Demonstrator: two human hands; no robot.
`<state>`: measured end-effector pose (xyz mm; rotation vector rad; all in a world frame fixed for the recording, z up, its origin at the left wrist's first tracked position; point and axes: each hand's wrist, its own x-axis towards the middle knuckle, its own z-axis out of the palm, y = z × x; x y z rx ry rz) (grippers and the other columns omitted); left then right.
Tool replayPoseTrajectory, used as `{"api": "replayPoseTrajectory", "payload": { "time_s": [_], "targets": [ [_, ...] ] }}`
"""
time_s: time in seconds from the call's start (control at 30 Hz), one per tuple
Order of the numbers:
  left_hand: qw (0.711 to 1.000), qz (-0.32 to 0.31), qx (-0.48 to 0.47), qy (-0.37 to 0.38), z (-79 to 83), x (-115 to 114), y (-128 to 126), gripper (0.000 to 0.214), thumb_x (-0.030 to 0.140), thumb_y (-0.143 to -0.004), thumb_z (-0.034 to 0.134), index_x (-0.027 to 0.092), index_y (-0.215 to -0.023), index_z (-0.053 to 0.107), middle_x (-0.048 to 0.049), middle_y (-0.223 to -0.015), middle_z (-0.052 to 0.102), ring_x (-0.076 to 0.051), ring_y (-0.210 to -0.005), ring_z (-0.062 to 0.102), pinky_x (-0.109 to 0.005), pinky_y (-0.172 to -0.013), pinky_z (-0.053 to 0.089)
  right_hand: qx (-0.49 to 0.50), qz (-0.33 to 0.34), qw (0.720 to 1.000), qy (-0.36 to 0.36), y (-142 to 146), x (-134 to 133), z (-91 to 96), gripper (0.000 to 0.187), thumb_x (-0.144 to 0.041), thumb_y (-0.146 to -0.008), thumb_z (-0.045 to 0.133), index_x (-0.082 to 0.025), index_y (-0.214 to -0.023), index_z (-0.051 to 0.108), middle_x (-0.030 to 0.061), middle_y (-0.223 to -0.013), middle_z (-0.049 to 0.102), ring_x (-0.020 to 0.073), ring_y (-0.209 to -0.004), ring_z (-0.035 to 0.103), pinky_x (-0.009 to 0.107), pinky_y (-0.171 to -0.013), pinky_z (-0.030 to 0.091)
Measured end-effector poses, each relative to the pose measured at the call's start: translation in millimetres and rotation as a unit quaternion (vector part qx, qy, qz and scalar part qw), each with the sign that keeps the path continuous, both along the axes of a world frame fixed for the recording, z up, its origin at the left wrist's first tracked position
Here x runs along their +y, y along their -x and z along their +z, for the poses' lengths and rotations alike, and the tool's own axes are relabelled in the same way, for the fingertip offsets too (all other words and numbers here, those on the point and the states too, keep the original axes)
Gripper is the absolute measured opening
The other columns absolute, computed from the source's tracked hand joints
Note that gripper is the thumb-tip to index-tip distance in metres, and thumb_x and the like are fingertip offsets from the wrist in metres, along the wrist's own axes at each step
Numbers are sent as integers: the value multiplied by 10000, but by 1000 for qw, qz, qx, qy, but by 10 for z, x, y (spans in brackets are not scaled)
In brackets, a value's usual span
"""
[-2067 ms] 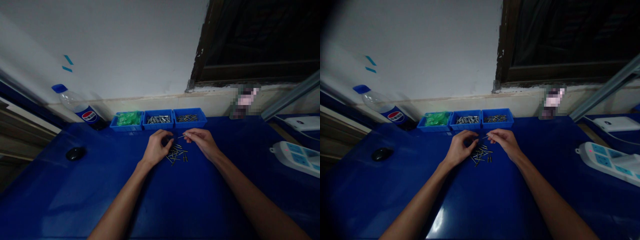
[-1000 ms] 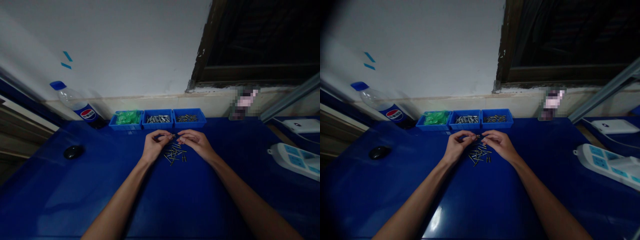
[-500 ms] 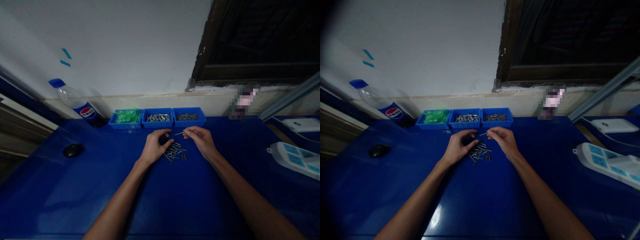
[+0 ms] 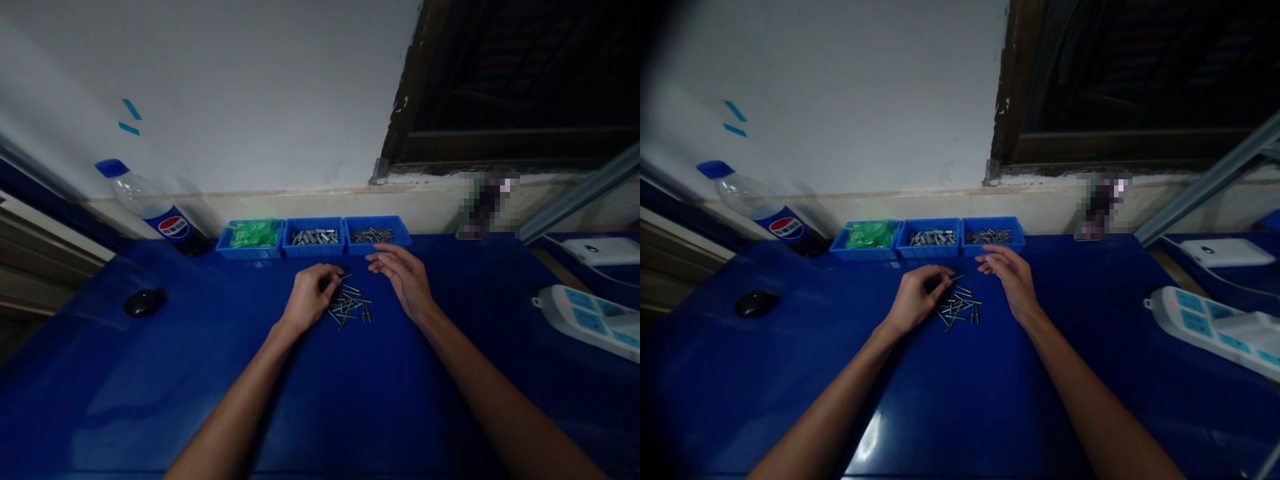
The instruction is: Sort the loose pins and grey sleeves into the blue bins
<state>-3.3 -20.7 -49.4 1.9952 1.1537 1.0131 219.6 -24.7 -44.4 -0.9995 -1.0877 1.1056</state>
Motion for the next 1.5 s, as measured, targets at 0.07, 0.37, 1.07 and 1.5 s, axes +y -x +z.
{"api": "replayPoseTrajectory", "payload": {
  "time_s": [0.07, 0.37, 1.07, 1.5],
  "targets": [
    [995, 15, -87, 48, 18, -13, -42, 171, 217, -923, 714, 174, -1084, 754, -49, -897, 787, -175, -813, 741, -292, -802, 582, -26, 8, 1000, 7, -2, 1, 6, 191, -356, -882, 758, -243, -1031, 800, 37, -849, 789, 185, -727, 697, 366, -759, 538],
    [960, 8, -228, 162, 15, 1, -87, 275, 347, -859, 793, 152, -1045, 736, -70, -843, 805, -190, -787, 782, -282, -753, 615, -57, 110, 991, 45, 38, -25, -47, 282, -413, -829, 834, -209, -1023, 838, 75, -852, 815, 208, -729, 732, 376, -732, 560],
    [989, -70, 126, -30, 43, -1, 91, 144, 133, -881, 712, 186, -1006, 759, -59, -998, 782, -225, -921, 703, -358, -856, 536, -7, 32, 999, -10, 8, -32, 51, 333, -295, -840, 812, -316, -1172, 795, 65, -1307, 761, 278, -1112, 733, 467, -982, 549],
    [985, -90, 143, -44, 80, -51, 26, 143, 231, -939, 719, 176, -1064, 759, -75, -1016, 761, -244, -971, 683, -392, -918, 521, 0, 56, 998, -8, 3, -14, -4, 228, -271, -874, 764, -295, -1094, 820, 50, -1183, 792, 214, -920, 731, 361, -807, 526]
  ]
}}
